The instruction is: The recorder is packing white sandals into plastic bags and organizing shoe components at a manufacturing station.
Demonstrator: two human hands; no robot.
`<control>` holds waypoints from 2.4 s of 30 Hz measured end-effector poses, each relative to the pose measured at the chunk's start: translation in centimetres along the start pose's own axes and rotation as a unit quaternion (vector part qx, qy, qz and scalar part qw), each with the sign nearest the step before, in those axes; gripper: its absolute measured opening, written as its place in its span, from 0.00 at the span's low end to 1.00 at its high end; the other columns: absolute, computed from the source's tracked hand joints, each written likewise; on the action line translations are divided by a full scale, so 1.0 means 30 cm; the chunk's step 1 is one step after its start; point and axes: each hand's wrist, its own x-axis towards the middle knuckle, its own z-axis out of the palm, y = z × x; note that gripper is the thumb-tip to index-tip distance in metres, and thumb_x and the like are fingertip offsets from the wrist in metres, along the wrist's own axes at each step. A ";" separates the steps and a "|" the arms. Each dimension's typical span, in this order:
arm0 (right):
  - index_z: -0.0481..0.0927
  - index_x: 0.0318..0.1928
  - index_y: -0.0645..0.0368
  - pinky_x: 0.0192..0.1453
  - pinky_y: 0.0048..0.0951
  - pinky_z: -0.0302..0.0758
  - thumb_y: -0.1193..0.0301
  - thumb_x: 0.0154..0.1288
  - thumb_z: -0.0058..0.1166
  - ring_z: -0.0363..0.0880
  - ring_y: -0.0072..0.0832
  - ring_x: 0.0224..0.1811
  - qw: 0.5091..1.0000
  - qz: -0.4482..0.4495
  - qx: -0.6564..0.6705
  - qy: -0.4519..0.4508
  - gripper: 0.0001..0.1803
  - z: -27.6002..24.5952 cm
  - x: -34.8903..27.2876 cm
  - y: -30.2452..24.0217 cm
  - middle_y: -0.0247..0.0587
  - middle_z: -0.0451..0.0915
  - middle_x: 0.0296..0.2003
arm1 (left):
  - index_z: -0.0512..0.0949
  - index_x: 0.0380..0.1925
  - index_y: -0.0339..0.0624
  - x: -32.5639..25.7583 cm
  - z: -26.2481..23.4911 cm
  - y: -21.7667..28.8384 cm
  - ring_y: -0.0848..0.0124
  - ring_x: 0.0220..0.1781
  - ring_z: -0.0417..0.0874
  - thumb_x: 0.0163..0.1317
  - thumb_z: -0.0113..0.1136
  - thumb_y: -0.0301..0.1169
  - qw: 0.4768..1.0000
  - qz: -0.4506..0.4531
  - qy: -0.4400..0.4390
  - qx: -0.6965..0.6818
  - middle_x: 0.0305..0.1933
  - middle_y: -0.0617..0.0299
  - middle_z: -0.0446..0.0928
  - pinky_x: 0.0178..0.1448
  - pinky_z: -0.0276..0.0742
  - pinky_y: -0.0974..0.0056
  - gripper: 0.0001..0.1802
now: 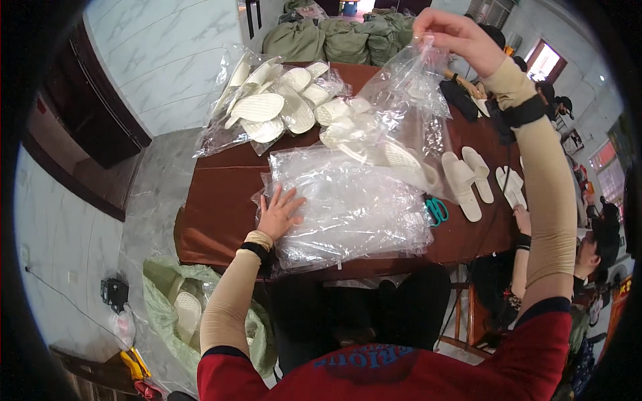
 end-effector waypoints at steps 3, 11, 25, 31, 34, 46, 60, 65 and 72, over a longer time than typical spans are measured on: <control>0.74 0.36 0.60 0.48 0.23 0.69 0.72 0.64 0.48 0.72 0.19 0.39 0.999 -0.028 -0.008 -0.042 0.05 -0.041 -0.077 -0.057 0.31 0.74 0.35 | 0.68 0.61 0.69 0.005 -0.005 0.002 0.58 0.77 0.40 0.56 0.55 0.55 1.000 -0.001 0.000 -0.002 0.72 0.69 0.54 0.68 0.38 0.27 0.30; 0.76 0.37 0.59 0.51 0.30 0.70 0.79 0.57 0.50 0.74 0.32 0.44 0.978 0.055 -0.203 -0.004 0.07 0.129 -0.341 0.086 0.38 0.76 0.38 | 0.66 0.63 0.63 0.001 0.061 -0.054 0.58 0.77 0.40 0.57 0.53 0.55 0.999 -0.008 -0.013 0.033 0.71 0.67 0.56 0.67 0.37 0.27 0.33; 0.81 0.40 0.59 0.23 0.23 0.75 0.68 0.63 0.49 0.79 0.21 0.20 0.809 0.512 0.208 -0.199 0.11 0.661 -0.910 0.012 0.37 0.80 0.21 | 0.65 0.64 0.57 0.004 0.057 -0.011 0.59 0.78 0.37 0.59 0.51 0.48 0.994 0.006 0.019 0.108 0.69 0.65 0.61 0.68 0.35 0.29 0.31; 0.72 0.58 0.61 0.57 0.28 0.71 0.73 0.68 0.45 0.78 0.36 0.47 0.986 0.139 0.066 0.069 0.18 0.969 -0.725 -0.062 0.45 0.79 0.46 | 0.65 0.64 0.58 0.003 0.057 -0.028 0.60 0.77 0.38 0.61 0.50 0.46 0.994 0.014 0.033 0.099 0.69 0.65 0.61 0.68 0.35 0.29 0.29; 0.74 0.55 0.60 0.59 0.34 0.70 0.74 0.66 0.45 0.75 0.41 0.51 0.986 0.087 0.006 0.139 0.17 1.081 -0.641 0.097 0.48 0.78 0.47 | 0.65 0.64 0.58 0.029 0.080 -0.011 0.60 0.78 0.37 0.62 0.50 0.47 0.994 0.022 0.038 0.104 0.69 0.65 0.60 0.68 0.34 0.29 0.29; 0.70 0.53 0.66 0.54 0.40 0.71 0.66 0.61 0.53 0.74 0.44 0.50 0.965 0.220 -0.137 0.032 0.23 1.182 -0.383 0.070 0.55 0.75 0.46 | 0.63 0.65 0.59 -0.002 0.043 -0.002 0.57 0.77 0.38 0.60 0.51 0.45 0.998 0.001 0.018 0.068 0.74 0.68 0.50 0.67 0.37 0.27 0.31; 0.77 0.38 0.56 0.43 0.43 0.73 0.68 0.58 0.51 0.77 0.49 0.40 0.958 0.283 -0.052 -0.003 0.09 1.080 -0.272 0.210 0.52 0.78 0.36 | 0.66 0.62 0.57 -0.007 0.040 -0.017 0.57 0.77 0.39 0.57 0.56 0.43 0.997 -0.011 0.007 0.070 0.73 0.67 0.51 0.67 0.40 0.27 0.31; 0.76 0.39 0.54 0.45 0.42 0.75 0.69 0.59 0.50 0.77 0.48 0.41 0.980 0.148 -0.115 -0.064 0.08 1.139 -0.301 0.368 0.50 0.78 0.37 | 0.64 0.63 0.53 0.015 0.037 -0.004 0.57 0.77 0.37 0.57 0.58 0.42 0.998 0.005 0.007 0.054 0.73 0.65 0.51 0.68 0.38 0.27 0.33; 0.79 0.44 0.48 0.47 0.38 0.76 0.67 0.62 0.49 0.75 0.39 0.50 0.978 0.109 -0.131 -0.120 0.11 1.334 -0.318 0.441 0.40 0.77 0.46 | 0.52 0.69 0.47 0.007 0.039 -0.053 0.56 0.77 0.39 0.56 0.60 0.44 0.984 -0.004 0.033 -0.175 0.72 0.53 0.53 0.70 0.35 0.33 0.43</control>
